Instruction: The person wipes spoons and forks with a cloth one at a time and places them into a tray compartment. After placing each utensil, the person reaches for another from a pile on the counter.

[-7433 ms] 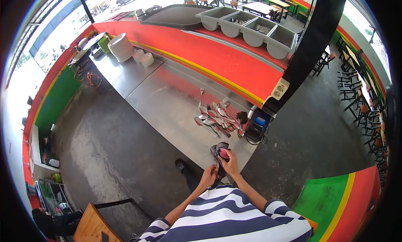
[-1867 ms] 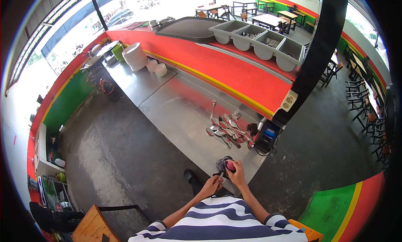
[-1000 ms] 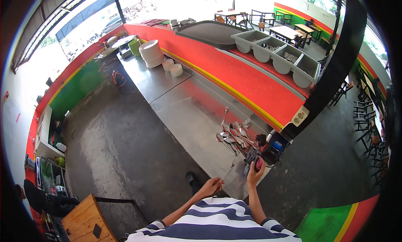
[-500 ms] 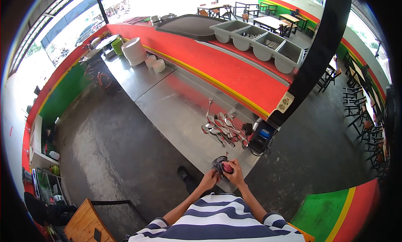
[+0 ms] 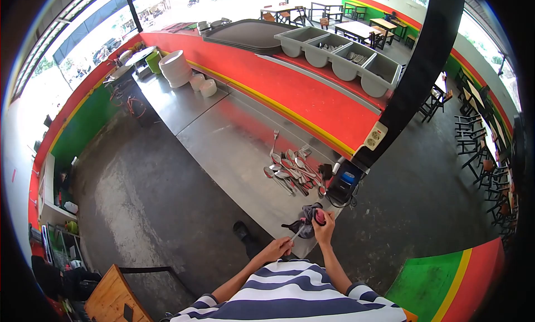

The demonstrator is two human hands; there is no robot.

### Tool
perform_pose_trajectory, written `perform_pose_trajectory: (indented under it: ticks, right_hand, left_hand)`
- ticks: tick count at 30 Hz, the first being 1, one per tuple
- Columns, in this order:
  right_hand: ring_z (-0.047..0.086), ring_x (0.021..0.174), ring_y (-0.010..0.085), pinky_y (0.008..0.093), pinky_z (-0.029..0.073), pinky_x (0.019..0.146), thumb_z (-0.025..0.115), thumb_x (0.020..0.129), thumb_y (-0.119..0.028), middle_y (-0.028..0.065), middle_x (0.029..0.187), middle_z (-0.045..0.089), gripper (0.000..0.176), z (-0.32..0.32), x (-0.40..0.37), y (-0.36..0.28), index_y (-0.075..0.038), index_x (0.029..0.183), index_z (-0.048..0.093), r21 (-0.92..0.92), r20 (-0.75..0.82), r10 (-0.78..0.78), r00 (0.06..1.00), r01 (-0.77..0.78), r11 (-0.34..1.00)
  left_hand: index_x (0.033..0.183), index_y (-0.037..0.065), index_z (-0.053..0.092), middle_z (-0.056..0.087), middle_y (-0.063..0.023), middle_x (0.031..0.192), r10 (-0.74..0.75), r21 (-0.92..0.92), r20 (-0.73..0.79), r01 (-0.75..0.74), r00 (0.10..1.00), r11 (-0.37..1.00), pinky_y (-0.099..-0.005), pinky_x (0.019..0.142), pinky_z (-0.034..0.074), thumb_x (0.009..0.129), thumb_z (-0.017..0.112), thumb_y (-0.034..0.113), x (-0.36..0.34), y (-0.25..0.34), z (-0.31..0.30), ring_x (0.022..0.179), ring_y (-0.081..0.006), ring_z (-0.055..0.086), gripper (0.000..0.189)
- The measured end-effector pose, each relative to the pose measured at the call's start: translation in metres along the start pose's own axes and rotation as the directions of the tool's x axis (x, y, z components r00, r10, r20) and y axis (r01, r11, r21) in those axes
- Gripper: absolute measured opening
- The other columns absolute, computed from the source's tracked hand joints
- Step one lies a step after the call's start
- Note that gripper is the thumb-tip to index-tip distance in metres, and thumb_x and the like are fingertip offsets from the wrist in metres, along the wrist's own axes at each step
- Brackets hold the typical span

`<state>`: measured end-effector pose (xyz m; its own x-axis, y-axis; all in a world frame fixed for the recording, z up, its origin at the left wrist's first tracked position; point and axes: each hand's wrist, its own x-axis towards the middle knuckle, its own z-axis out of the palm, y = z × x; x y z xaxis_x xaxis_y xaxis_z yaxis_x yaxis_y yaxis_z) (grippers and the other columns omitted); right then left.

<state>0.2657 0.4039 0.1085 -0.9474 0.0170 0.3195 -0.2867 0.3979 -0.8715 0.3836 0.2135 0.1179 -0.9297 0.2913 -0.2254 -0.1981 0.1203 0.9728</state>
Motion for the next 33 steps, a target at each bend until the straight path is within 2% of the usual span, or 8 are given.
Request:
perform_pose_trajectory:
  ticks: [2,7,17,20,22,26,28,33]
  right_hand:
    - [0.056,0.087,0.0278,0.0345,0.045,0.079,0.073,0.071,-0.003,0.0116,0.092,0.053,0.036,0.001,0.002,0.006,-0.003,0.107,0.067,-0.007,-0.075,0.023,0.997,-0.024,1.000]
    - [0.057,0.091,0.0252,0.0333,0.045,0.083,0.070,0.078,-0.005,0.0108,0.095,0.055,0.033,0.006,0.008,0.021,0.000,0.110,0.065,0.048,-0.252,0.090,0.963,-0.081,0.996]
    - [0.057,0.099,0.0214,0.0307,0.043,0.090,0.072,0.085,-0.017,0.0097,0.105,0.054,0.038,0.039,0.007,0.014,-0.001,0.117,0.061,0.369,-0.020,0.280,0.960,-0.254,0.894]
    - [0.057,0.103,0.0199,0.0302,0.044,0.091,0.072,0.087,-0.017,0.0107,0.116,0.054,0.044,0.047,0.009,0.020,0.000,0.124,0.057,0.395,0.071,0.260,0.963,-0.267,0.879]
    - [0.057,0.107,0.0188,0.0291,0.045,0.092,0.071,0.088,-0.017,0.0107,0.121,0.054,0.048,0.053,0.008,0.018,0.000,0.129,0.052,0.478,0.161,0.281,0.946,-0.323,0.816]
    - [0.059,0.108,0.0168,0.0303,0.049,0.089,0.069,0.089,-0.011,0.0088,0.125,0.056,0.045,0.064,0.008,0.020,-0.001,0.129,0.052,0.432,0.231,0.240,0.943,-0.320,0.843]
    - [0.059,0.107,0.0161,0.0293,0.049,0.087,0.068,0.089,-0.010,0.0091,0.124,0.057,0.042,0.065,0.011,0.012,-0.001,0.127,0.052,0.409,0.253,0.309,0.917,-0.390,0.825]
    - [0.060,0.099,0.0141,0.0258,0.049,0.083,0.065,0.091,-0.008,0.0086,0.115,0.061,0.034,0.076,0.025,0.004,0.001,0.122,0.056,0.401,0.219,0.393,0.893,-0.450,0.798]
  left_hand:
    - [0.098,-0.001,0.055,0.055,-0.0023,0.072,-0.040,-0.018,0.027,0.040,0.999,0.999,-0.0268,0.067,0.044,0.105,0.042,0.022,-0.002,-0.002,-0.001,0.069,-0.0111,0.051,0.028]
    - [0.099,-0.001,0.056,0.056,-0.0028,0.072,-0.034,-0.110,-0.092,0.024,0.995,0.994,-0.0255,0.063,0.043,0.104,0.043,0.017,-0.011,-0.005,0.000,0.065,-0.0104,0.051,0.023]
    - [0.098,-0.001,0.057,0.057,-0.0014,0.072,-0.039,-0.342,-0.362,-0.094,0.931,0.935,-0.0225,0.061,0.042,0.105,0.044,0.020,0.002,0.003,-0.022,0.063,-0.0084,0.050,0.027]
    - [0.099,0.002,0.059,0.060,0.0016,0.074,-0.022,-0.277,-0.422,-0.106,0.906,0.955,-0.0202,0.058,0.038,0.105,0.045,0.026,0.010,0.013,-0.035,0.064,-0.0044,0.050,0.028]
    - [0.102,0.003,0.057,0.060,0.0000,0.076,-0.041,-0.399,-0.433,-0.151,0.900,0.904,-0.0210,0.065,0.042,0.104,0.046,0.028,0.018,0.020,-0.045,0.070,-0.0064,0.055,0.028]
    - [0.106,0.004,0.054,0.060,-0.0023,0.081,-0.044,-0.527,-0.387,-0.182,0.921,0.830,-0.0237,0.071,0.044,0.105,0.045,0.028,0.034,0.042,-0.067,0.077,-0.0104,0.058,0.026]
    - [0.107,0.004,0.052,0.058,-0.0028,0.082,-0.042,-0.609,-0.348,-0.191,0.937,0.770,-0.0250,0.072,0.045,0.105,0.045,0.027,0.041,0.048,-0.077,0.079,-0.0121,0.058,0.024]
    - [0.104,0.005,0.051,0.050,-0.0009,0.077,-0.009,-0.730,-0.279,-0.206,0.960,0.652,-0.0259,0.071,0.044,0.105,0.044,0.026,0.062,0.056,-0.104,0.073,-0.0120,0.051,0.021]
